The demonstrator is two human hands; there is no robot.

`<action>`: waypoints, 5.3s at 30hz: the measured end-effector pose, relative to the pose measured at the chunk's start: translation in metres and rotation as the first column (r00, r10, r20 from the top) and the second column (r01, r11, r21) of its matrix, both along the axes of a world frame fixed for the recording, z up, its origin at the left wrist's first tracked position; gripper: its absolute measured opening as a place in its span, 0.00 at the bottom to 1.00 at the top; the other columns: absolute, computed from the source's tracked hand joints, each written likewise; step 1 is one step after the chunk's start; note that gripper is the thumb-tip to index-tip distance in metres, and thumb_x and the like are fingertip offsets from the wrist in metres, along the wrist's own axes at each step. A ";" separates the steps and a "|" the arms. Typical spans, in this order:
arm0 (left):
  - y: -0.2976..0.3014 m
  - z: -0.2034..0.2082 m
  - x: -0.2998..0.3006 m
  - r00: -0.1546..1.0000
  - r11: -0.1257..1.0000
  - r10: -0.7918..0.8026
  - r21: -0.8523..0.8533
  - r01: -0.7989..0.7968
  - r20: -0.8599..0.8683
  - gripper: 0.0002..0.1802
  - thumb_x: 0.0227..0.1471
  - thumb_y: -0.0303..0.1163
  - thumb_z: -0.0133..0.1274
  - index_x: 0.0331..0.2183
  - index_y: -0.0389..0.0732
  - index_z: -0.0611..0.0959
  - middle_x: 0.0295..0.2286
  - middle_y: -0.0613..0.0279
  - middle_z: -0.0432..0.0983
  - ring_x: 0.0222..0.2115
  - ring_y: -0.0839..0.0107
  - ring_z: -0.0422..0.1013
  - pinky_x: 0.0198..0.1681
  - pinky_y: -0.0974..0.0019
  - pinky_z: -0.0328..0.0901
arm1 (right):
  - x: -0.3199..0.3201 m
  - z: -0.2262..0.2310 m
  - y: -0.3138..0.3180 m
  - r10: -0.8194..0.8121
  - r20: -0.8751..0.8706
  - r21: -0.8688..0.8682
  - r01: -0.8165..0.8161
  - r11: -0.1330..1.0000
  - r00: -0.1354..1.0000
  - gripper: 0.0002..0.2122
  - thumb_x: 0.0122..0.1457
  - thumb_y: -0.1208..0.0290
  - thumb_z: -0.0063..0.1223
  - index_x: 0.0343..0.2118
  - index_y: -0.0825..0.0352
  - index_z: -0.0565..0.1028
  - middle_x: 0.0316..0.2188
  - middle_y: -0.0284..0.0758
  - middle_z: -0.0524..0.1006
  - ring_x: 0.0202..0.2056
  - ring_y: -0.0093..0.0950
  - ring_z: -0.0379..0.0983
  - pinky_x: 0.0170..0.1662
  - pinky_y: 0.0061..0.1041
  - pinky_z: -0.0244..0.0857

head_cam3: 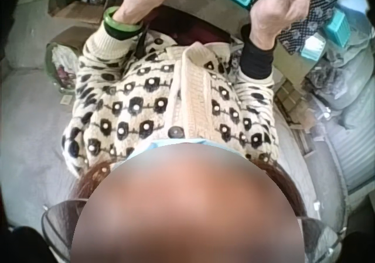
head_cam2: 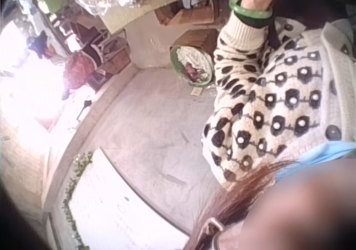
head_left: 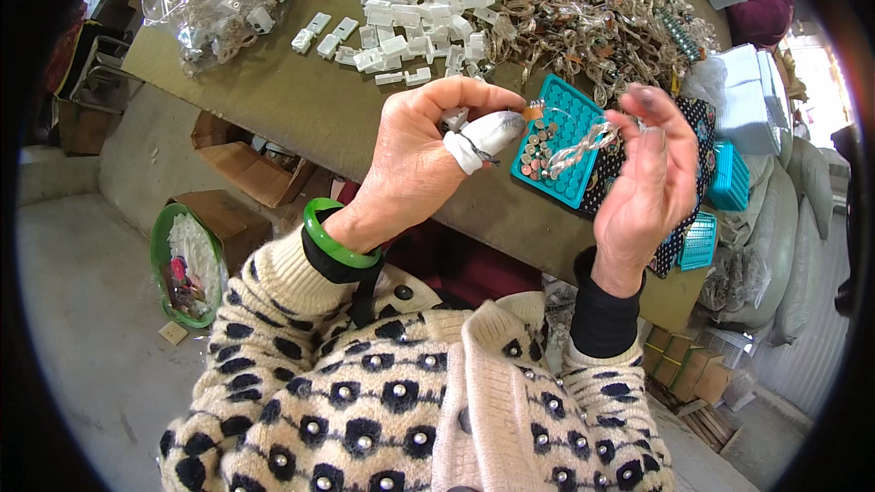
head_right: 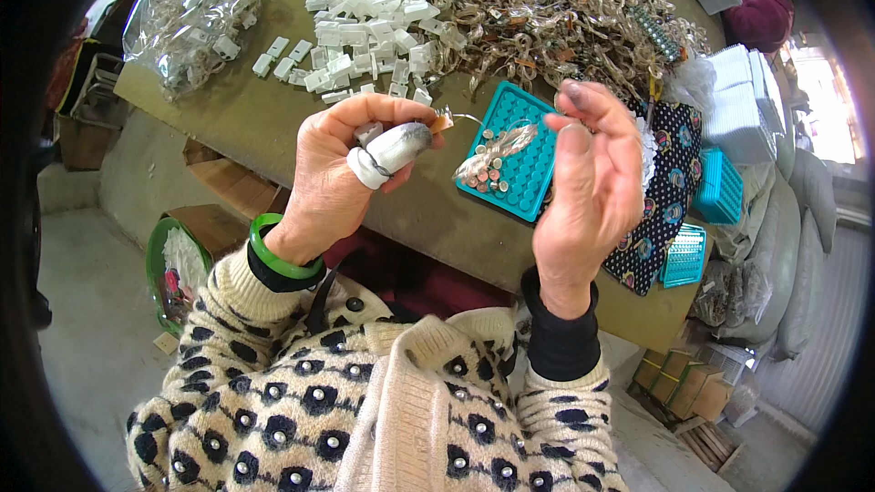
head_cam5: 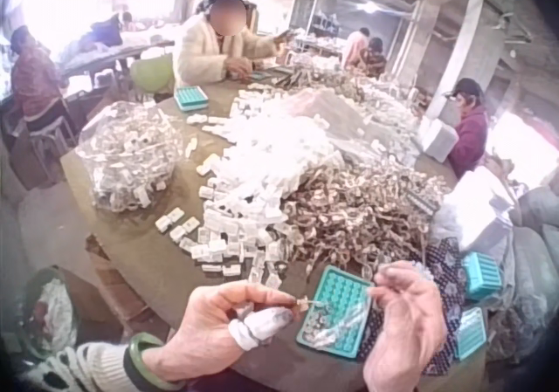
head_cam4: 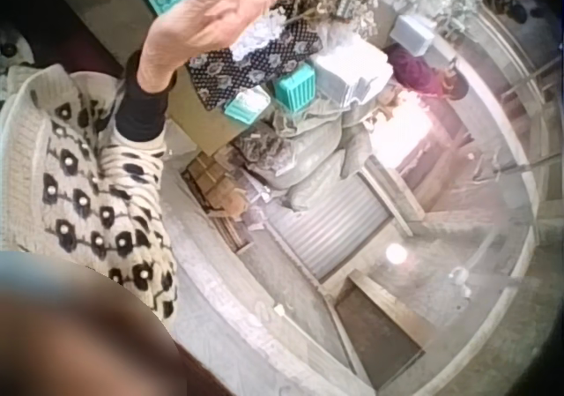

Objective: The person repeatedly picks small white plastic housings and metal contacts from a table, inserts the contacts into the housings, and places the assembled units into a clear plastic bag. The person also handles a blue tray of contacts and a bag of finished assemblies.

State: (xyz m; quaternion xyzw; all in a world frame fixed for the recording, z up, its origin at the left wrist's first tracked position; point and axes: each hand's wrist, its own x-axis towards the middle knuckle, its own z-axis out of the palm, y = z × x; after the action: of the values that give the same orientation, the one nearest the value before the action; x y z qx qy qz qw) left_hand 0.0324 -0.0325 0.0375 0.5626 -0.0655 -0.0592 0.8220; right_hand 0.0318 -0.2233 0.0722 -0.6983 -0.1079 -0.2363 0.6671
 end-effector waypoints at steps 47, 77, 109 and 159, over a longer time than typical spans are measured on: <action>0.063 0.001 -0.022 0.964 0.978 -0.194 -0.112 0.176 -0.183 0.08 0.55 0.30 0.58 0.34 0.35 0.80 0.24 0.66 0.75 0.21 0.80 0.68 0.21 0.74 0.61 | -0.033 -0.011 0.047 0.329 -0.335 -0.148 -0.394 0.907 0.883 0.05 0.54 0.85 0.55 0.33 0.70 0.75 0.29 0.30 0.75 0.26 0.16 0.70 0.27 0.15 0.61; 0.017 -0.021 -0.019 0.882 0.802 -0.374 -0.577 0.154 -0.285 0.21 0.56 0.35 0.57 0.49 0.38 0.77 0.38 0.53 0.78 0.36 0.65 0.77 0.24 0.73 0.65 | -0.033 -0.022 0.025 0.442 -0.352 0.512 -0.226 0.829 0.825 0.05 0.58 0.81 0.56 0.36 0.74 0.73 0.26 0.35 0.76 0.22 0.20 0.71 0.25 0.19 0.67; -0.005 -0.020 -0.030 0.983 0.961 -0.026 -0.276 -0.025 -0.180 0.12 0.45 0.23 0.65 0.35 0.38 0.82 0.30 0.64 0.79 0.27 0.80 0.73 0.26 0.76 0.68 | -0.042 -0.032 0.034 0.015 0.152 -0.514 0.066 0.855 0.988 0.13 0.45 0.92 0.51 0.33 0.70 0.73 0.29 0.39 0.72 0.28 0.33 0.73 0.29 0.27 0.67; 0.000 -0.022 -0.031 0.946 0.933 0.021 -0.333 -0.135 -0.324 0.12 0.49 0.21 0.59 0.37 0.38 0.77 0.30 0.62 0.76 0.26 0.70 0.77 0.20 0.77 0.64 | -0.066 -0.042 0.038 0.014 0.205 -0.551 0.104 0.828 0.979 0.11 0.46 0.89 0.60 0.31 0.68 0.76 0.28 0.38 0.76 0.30 0.32 0.74 0.33 0.25 0.69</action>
State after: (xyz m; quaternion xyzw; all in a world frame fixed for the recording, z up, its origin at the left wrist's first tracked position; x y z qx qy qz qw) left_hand 0.0013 -0.0325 0.0157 0.3926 0.0797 -0.1023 0.9105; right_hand -0.0341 -0.1852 0.0304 -0.8377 -0.2223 -0.2791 0.4135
